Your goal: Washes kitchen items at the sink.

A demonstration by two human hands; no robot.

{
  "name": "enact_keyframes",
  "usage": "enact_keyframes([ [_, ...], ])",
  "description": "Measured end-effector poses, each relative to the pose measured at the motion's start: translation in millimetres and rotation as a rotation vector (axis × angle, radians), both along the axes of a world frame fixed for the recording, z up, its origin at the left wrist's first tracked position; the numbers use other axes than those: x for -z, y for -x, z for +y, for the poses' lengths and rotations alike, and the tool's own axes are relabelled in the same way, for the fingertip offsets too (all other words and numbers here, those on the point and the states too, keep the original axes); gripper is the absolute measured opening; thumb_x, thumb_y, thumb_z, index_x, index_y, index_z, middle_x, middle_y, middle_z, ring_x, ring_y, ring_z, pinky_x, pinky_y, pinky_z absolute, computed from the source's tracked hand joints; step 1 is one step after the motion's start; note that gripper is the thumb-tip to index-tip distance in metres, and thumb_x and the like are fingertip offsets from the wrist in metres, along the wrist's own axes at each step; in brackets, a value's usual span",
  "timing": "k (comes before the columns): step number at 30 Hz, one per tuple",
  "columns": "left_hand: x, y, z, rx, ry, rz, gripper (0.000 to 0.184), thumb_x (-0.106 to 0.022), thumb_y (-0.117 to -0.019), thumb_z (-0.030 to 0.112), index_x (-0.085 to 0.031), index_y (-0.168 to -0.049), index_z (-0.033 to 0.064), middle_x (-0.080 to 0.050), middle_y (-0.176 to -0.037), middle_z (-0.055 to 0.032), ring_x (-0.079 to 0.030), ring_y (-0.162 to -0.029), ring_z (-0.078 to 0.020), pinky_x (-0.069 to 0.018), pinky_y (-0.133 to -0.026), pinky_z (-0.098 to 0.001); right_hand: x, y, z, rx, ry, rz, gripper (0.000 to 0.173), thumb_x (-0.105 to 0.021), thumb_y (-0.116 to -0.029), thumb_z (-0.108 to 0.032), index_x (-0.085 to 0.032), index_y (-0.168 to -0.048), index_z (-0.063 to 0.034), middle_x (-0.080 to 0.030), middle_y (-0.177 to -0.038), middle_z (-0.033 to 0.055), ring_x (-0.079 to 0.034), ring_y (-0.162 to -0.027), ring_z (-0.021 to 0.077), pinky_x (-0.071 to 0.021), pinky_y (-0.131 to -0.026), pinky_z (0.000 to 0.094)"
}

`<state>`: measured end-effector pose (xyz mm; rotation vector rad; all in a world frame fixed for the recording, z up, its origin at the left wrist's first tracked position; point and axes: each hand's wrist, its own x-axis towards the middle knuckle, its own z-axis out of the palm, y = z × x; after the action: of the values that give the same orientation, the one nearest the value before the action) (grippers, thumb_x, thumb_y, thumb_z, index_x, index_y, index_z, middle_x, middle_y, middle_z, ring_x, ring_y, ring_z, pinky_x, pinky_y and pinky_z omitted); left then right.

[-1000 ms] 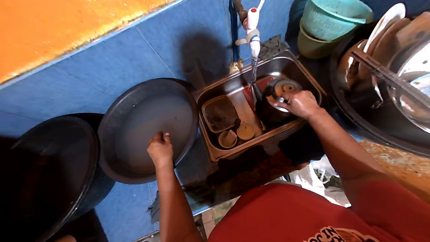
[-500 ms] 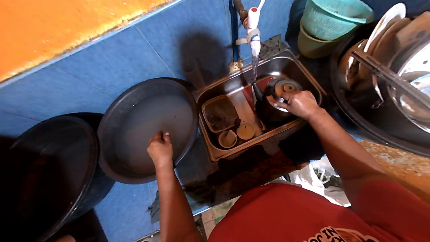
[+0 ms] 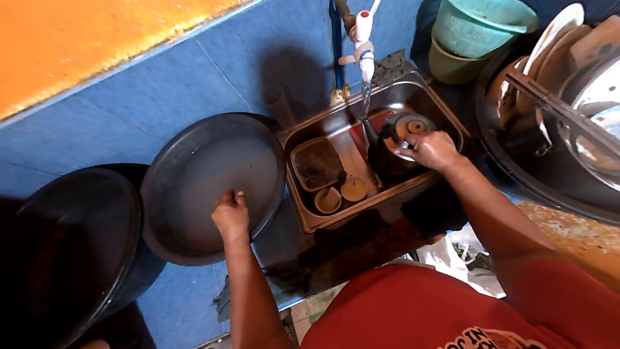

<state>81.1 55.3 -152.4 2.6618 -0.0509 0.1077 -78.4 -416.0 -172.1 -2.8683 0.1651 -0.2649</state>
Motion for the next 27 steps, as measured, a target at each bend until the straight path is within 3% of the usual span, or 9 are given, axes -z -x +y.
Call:
enact_keyframes([
  [19, 0.4, 0.5, -1.3, -0.042, 0.009, -0.036, 0.042, -0.05, -0.1087, 0.028, -0.061, -0.137, -0.0007, -0.063, -0.132, -0.0271, -0.061, -0.124, -0.0441, -0.0432, -0.107, -0.0635, 1.7, 0.5, -1.2, -0.012, 0.008, -0.032, 0.047, -0.061, -0.102, -0.043, -0.068, -0.095, 0.0026, -0.069, -0.087, 0.0254, -0.07, -0.082, 0.0478, -0.0511, -0.068, 0.0655],
  [27, -2.2, 3.0, -1.9, -0.021, 0.022, -0.024, 0.043, -0.049, -0.1089, 0.029, -0.061, -0.137, -0.0009, -0.063, -0.131, -0.0287, -0.061, -0.122, -0.0471, -0.0435, -0.104, -0.0662, 1.7, 3.7, -1.9, -0.005, 0.001, -0.021, 0.047, -0.06, -0.1022, -0.044, -0.07, -0.1, 0.002, -0.07, -0.09, 0.0258, -0.07, -0.085, 0.0483, -0.0515, -0.07, 0.0668],
])
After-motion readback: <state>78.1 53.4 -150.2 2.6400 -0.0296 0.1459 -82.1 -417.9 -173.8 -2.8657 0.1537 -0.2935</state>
